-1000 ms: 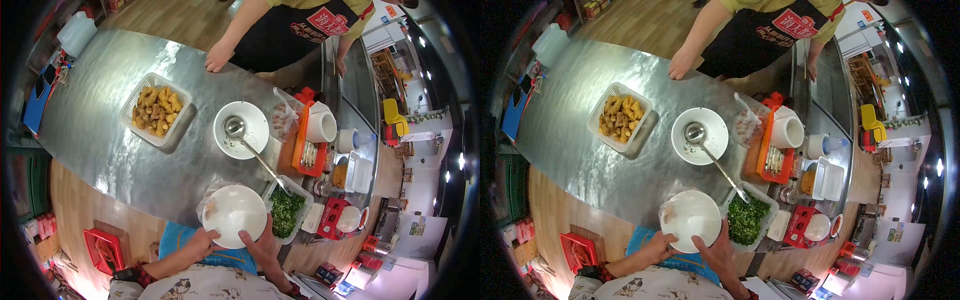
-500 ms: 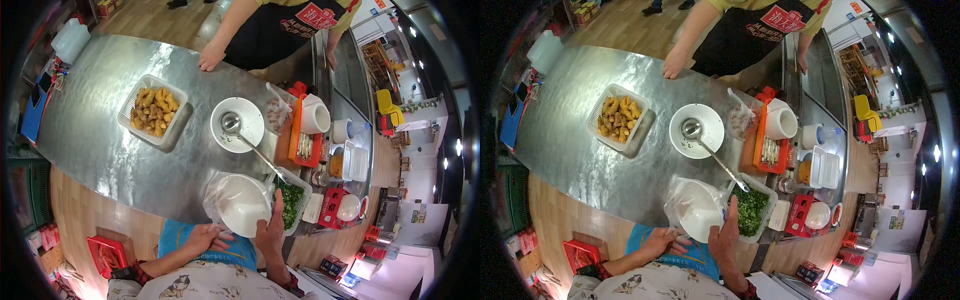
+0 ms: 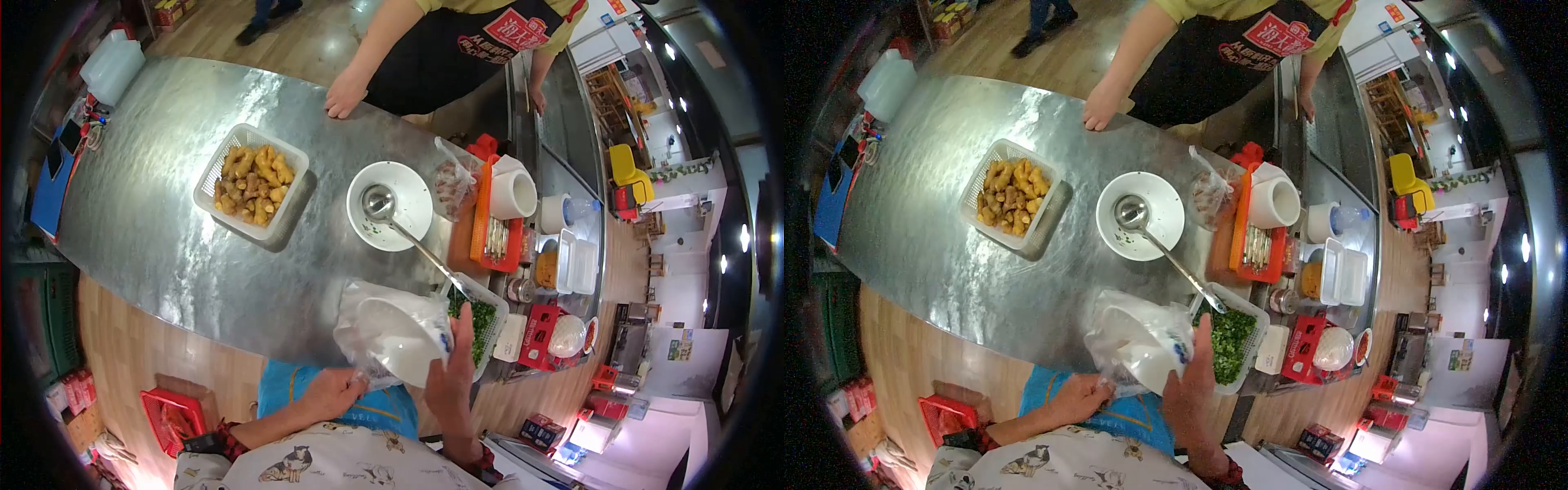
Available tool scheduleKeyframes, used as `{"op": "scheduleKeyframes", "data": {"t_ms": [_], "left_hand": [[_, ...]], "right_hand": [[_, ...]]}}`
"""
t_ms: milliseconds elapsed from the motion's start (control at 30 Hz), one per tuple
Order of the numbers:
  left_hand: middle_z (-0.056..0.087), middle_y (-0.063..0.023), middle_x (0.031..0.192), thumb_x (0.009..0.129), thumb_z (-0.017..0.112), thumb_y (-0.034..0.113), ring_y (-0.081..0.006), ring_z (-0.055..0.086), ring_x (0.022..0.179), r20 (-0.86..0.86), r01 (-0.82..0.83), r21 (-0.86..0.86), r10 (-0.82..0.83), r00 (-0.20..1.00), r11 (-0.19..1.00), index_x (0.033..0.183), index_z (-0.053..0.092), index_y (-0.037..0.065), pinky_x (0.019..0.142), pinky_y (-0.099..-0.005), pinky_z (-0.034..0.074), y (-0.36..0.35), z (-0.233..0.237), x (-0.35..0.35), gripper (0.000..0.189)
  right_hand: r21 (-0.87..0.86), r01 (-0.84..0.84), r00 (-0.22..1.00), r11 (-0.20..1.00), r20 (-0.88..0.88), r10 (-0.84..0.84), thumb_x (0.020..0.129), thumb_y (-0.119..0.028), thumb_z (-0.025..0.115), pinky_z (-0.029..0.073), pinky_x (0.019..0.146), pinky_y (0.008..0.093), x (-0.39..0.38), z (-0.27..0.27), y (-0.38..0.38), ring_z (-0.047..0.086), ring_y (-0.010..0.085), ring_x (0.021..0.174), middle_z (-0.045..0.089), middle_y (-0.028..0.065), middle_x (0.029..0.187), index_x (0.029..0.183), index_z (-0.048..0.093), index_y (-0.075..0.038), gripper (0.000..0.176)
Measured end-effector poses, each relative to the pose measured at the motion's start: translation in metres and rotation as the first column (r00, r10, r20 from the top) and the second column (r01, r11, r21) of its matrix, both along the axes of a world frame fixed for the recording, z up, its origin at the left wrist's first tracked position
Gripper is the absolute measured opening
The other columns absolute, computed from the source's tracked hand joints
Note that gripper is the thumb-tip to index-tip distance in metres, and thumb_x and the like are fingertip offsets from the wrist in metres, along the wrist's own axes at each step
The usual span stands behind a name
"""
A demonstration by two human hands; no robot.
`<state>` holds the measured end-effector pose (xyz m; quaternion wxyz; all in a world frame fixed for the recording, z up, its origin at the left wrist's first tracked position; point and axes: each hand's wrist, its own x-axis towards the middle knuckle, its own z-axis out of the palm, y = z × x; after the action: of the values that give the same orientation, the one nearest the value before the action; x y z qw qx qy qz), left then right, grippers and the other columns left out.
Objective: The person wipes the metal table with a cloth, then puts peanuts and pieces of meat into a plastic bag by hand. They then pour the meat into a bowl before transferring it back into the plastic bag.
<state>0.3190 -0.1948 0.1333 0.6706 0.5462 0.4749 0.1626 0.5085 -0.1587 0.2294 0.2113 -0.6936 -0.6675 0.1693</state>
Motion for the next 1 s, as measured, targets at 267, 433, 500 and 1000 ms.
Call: {"op": "scheduleKeyframes", "data": {"t_ms": [267, 433, 500, 1000], "left_hand": [[0.061, -0.0113, 0.061, 0.084, 0.053, 0.014, -0.017, 0.056, 0.051, 0.109, -0.103, -0.036, 0.106, 0.988, 0.994, 0.079, 0.066, 0.002, 0.05, -0.0325, 0.044, 0.001, 0.008, -0.008, 0.018], [0.063, -0.0048, 0.067, 0.084, 0.046, 0.009, -0.0116, 0.054, 0.056, 0.08, -0.333, -0.065, 0.338, 0.938, 0.941, 0.081, 0.066, -0.002, 0.053, -0.0267, 0.046, 0.005, 0.006, -0.014, 0.023], [0.063, -0.0054, 0.069, 0.083, 0.046, 0.007, -0.0115, 0.054, 0.059, 0.107, -0.417, -0.075, 0.423, 0.9, 0.906, 0.081, 0.066, -0.002, 0.056, -0.0268, 0.046, 0.014, 0.02, -0.024, 0.022], [0.063, -0.0073, 0.078, 0.074, 0.062, 0.007, -0.0156, 0.06, 0.073, 0.138, -0.592, -0.22, 0.626, 0.768, 0.775, 0.08, 0.06, -0.001, 0.072, -0.0282, 0.048, 0.02, 0.059, -0.118, 0.01]], "right_hand": [[0.043, 0.114, 0.965, 0.993, -0.243, -0.101, 0.088, -0.014, 0.045, 0.036, 0.101, 0.036, 0.005, -0.004, 0.0, 0.049, 0.0279, 0.115, 0.047, 0.0188, 0.128, 0.143, 0.018, 0.003, 0.064], [0.024, 0.248, 0.886, 0.968, -0.409, -0.217, 0.079, -0.007, 0.052, 0.04, 0.096, 0.0353, 0.014, -0.002, 0.004, 0.053, 0.0266, 0.109, 0.052, 0.0182, 0.122, 0.142, 0.024, 0.001, 0.069], [-0.169, 0.329, 0.654, 0.929, -0.669, -0.353, 0.077, -0.006, 0.055, 0.041, 0.094, 0.0348, 0.023, 0.003, 0.004, 0.054, 0.0263, 0.107, 0.053, 0.0187, 0.119, 0.14, 0.03, 0.0, 0.069], [-0.436, 0.141, 0.331, 0.889, -0.826, -0.457, 0.076, -0.005, 0.053, 0.05, 0.087, 0.0392, 0.046, -0.03, -0.01, 0.06, 0.0287, 0.102, 0.059, 0.0174, 0.11, 0.122, 0.048, 0.004, 0.047]]}}
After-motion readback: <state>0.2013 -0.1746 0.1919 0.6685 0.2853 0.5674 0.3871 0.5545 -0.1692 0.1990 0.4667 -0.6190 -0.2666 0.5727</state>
